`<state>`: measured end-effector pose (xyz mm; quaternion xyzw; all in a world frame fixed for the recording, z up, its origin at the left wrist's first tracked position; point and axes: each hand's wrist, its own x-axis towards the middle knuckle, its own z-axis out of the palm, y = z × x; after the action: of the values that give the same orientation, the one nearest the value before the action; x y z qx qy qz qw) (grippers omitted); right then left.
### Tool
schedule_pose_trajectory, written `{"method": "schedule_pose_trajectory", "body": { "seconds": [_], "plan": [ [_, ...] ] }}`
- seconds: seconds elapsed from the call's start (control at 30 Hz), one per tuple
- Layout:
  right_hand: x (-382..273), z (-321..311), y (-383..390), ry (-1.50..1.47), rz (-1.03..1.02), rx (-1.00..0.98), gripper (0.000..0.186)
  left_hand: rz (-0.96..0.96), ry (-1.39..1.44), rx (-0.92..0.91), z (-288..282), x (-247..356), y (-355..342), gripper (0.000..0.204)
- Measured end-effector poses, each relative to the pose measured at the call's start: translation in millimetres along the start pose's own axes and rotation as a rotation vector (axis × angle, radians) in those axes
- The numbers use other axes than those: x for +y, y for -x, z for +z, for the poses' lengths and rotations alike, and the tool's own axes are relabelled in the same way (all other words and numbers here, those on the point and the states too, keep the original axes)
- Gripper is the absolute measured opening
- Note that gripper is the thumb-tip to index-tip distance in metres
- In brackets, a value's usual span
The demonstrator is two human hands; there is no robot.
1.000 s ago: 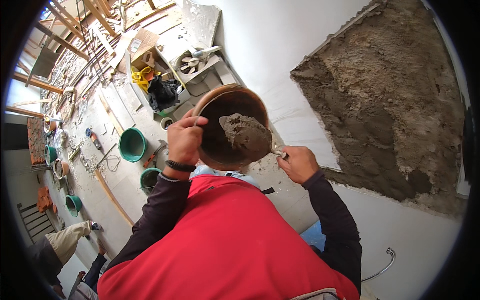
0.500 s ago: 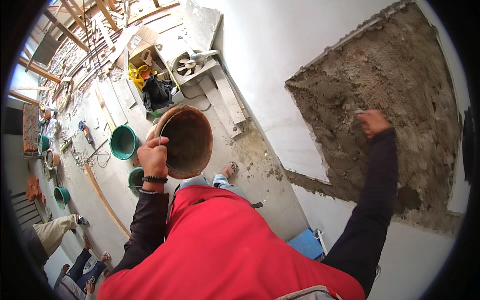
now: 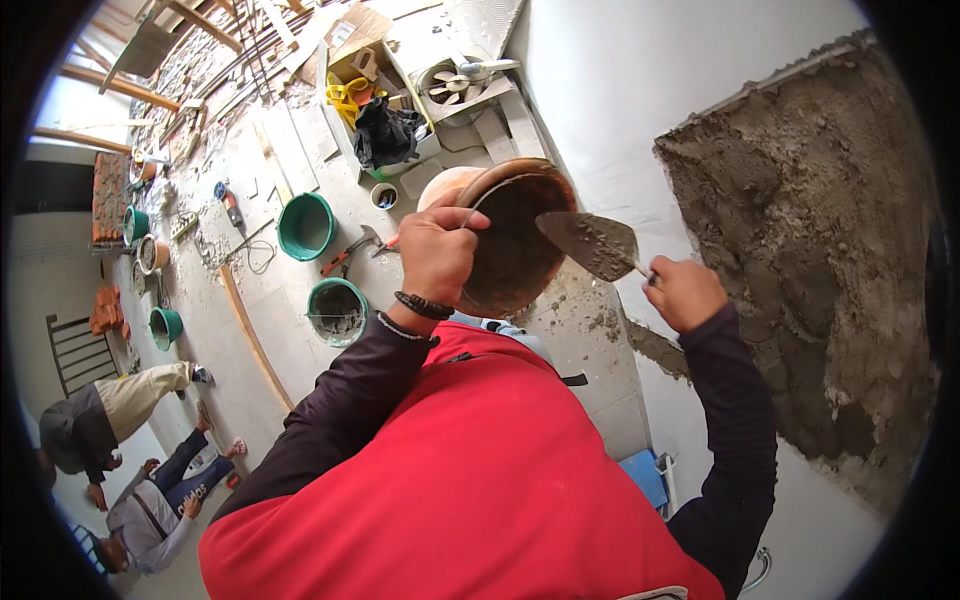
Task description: The person applies wet plaster from a bowl onto a damaged section of a wall using a trowel, spreading it to fill the uneven surface.
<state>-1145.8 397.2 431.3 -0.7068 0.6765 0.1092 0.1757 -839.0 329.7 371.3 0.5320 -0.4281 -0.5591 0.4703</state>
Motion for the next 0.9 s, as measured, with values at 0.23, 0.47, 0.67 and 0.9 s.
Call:
{"method": "schedule_pose_trajectory", "body": {
  "seconds": [0.23,0.47,0.67,0.9],
  "plan": [
    [-18,31,-6,0.100,0.024,-0.154,0.017,0.062,0.009,-0.147,41,26,6,0.028],
    [-39,87,3,-0.527,-0.076,-0.005,0.027,0.011,-0.017,-0.293,56,55,7,0.028],
    [-38,74,16,-0.522,0.111,0.050,0.026,-0.021,0.155,-0.220,38,50,-2,0.028],
    [-33,35,15,-0.322,0.079,0.150,0.022,-0.121,0.278,-0.088,7,32,-14,0.029]
  ]
}}
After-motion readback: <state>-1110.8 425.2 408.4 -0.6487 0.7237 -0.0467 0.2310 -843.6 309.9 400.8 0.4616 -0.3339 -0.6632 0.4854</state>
